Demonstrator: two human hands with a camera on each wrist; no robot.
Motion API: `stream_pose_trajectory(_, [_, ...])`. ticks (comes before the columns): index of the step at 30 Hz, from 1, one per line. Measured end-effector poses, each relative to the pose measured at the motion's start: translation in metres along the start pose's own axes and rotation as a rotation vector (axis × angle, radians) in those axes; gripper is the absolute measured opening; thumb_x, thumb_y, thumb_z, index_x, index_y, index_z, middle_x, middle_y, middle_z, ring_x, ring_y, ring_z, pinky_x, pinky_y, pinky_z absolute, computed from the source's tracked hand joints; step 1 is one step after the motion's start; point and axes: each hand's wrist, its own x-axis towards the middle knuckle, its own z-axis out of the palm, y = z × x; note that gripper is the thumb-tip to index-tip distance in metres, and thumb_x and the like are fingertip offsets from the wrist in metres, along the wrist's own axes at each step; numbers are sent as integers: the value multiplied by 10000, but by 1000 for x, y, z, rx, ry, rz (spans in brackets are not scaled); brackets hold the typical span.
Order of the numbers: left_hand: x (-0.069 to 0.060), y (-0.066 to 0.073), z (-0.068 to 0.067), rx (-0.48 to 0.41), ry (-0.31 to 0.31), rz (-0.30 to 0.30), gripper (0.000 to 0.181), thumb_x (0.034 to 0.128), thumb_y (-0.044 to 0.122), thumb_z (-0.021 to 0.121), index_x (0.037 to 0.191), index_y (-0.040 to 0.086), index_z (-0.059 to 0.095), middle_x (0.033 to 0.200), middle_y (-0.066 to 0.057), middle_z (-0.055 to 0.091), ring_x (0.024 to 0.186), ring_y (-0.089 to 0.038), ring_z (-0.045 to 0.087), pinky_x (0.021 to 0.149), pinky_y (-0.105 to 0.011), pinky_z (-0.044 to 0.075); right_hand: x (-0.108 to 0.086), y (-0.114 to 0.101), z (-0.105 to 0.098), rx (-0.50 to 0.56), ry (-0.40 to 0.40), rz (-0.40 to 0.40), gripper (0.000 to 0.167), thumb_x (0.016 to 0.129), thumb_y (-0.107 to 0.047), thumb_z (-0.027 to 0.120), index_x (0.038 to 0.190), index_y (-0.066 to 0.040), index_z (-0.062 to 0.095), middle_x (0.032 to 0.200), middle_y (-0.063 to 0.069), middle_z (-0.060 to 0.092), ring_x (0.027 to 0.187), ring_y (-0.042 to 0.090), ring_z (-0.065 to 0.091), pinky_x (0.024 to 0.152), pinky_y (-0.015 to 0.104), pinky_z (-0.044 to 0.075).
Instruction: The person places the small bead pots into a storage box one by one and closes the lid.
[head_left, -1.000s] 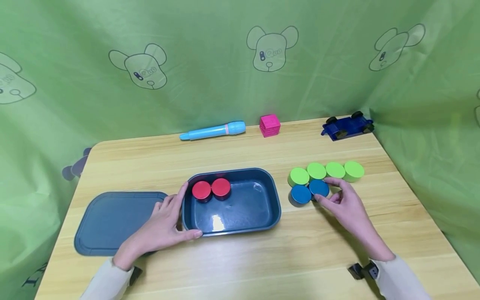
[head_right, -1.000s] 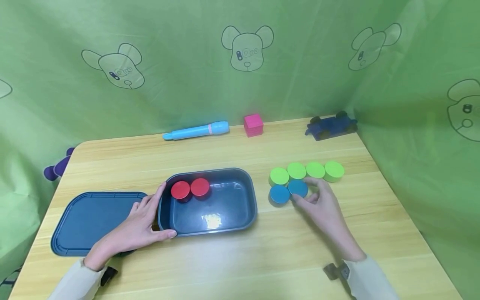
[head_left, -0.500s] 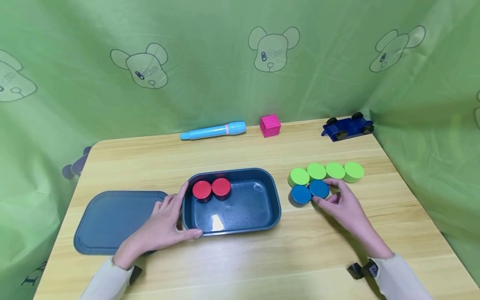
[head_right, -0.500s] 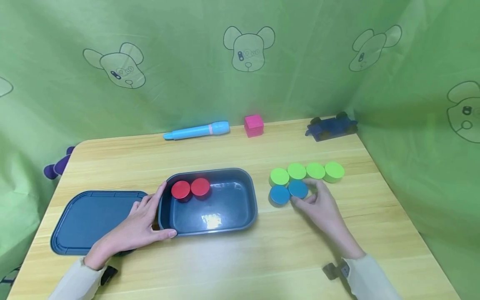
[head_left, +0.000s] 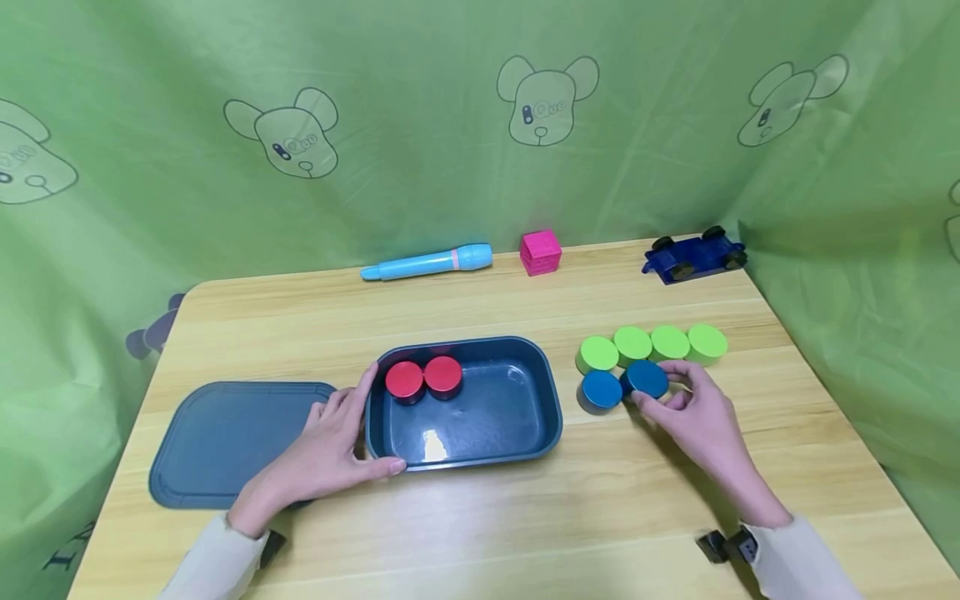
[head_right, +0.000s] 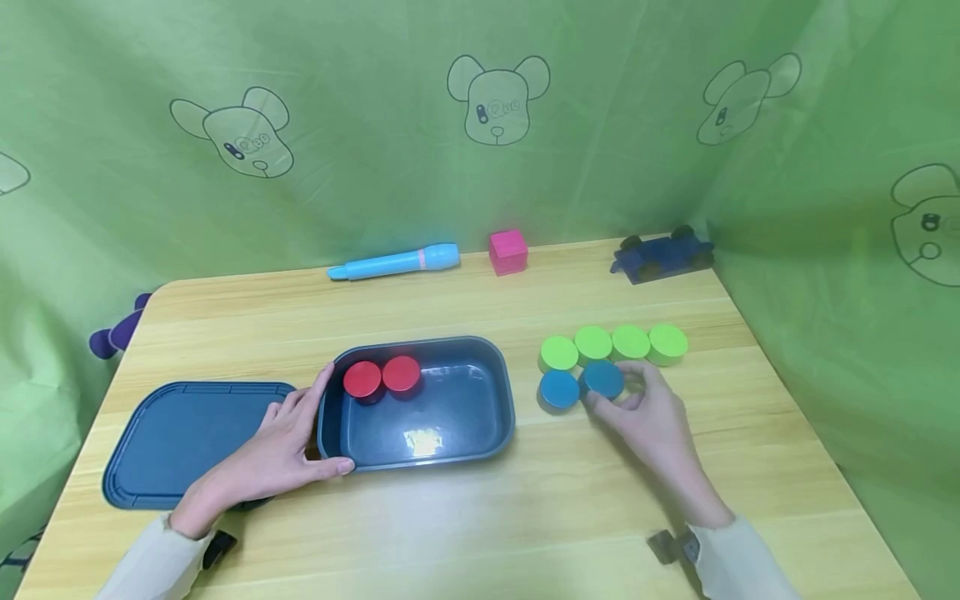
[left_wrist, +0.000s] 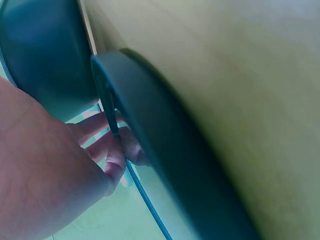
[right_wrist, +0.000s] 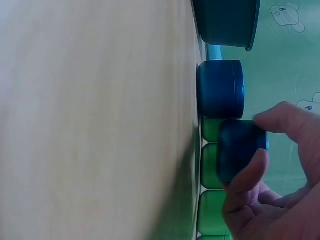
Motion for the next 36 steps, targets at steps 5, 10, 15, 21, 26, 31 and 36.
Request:
stream_pose_trajectory(5, [0,1,0,0,-2,4,1338,836,811,769,1772,288,-31,1572,-177,498,1430,-339,414,1005,-550,324,-4,-3,-1,59,42,-8,679,986,-250,851,1501,34,512,959,145,668,685,138,606,578,254,468])
stream_pose_trajectory(10, [1,2,0,3,-2,5,1336,836,823,759,1772,288,-31,1575,-175,498,1428,-343,416,1001,-555,327,-6,-9,-1,146,58,-16,644,982,-204,854,1500,-13,522,796,96,636,628,130,575,541,260,451])
stream_pose_trajectory(15, [0,1,-1,9,-2,6,1333,848,812,756,1773,259,-29,1569,-190,506,1426,-366,422,999,-571,333,-7,-17,4,244,35,-78,615,973,-116,852,1486,-30,524,784,94,629,640,129,569,536,242,466])
stream_pose_trajectory(21, [1,1,0,10,-2,6,1332,845,816,755,1773,264,-26,1571,-190,504,1432,-364,420,1003,-567,330,-4,-33,11,285,22,-142,568,963,-87,852,1440,-13,551,786,103,626,667,135,568,568,223,473])
stream_pose_trajectory(26, [1,0,1,6,-5,-3,1336,837,829,751,1770,293,-41,1580,-186,500,1446,-363,408,1042,-592,315,1,-44,21,318,0,-201,529,945,-31,846,1404,-5,585,830,107,621,705,131,567,609,209,480])
stream_pose_trajectory(31, [1,-1,2,16,7,12,1338,843,824,750,1773,266,-33,1573,-202,509,1448,-396,414,1046,-634,315,5,-56,31,283,-15,-271,501,926,-41,862,1375,-26,642,846,106,639,726,165,587,652,226,492])
stream_pose_trajectory(36, [1,-2,2,23,9,14,1341,843,823,750,1774,253,-29,1564,-204,515,1442,-399,421,1041,-636,320,9,-71,40,263,-65,-266,477,931,-138,888,1344,-62,661,804,79,661,705,194,626,648,248,499])
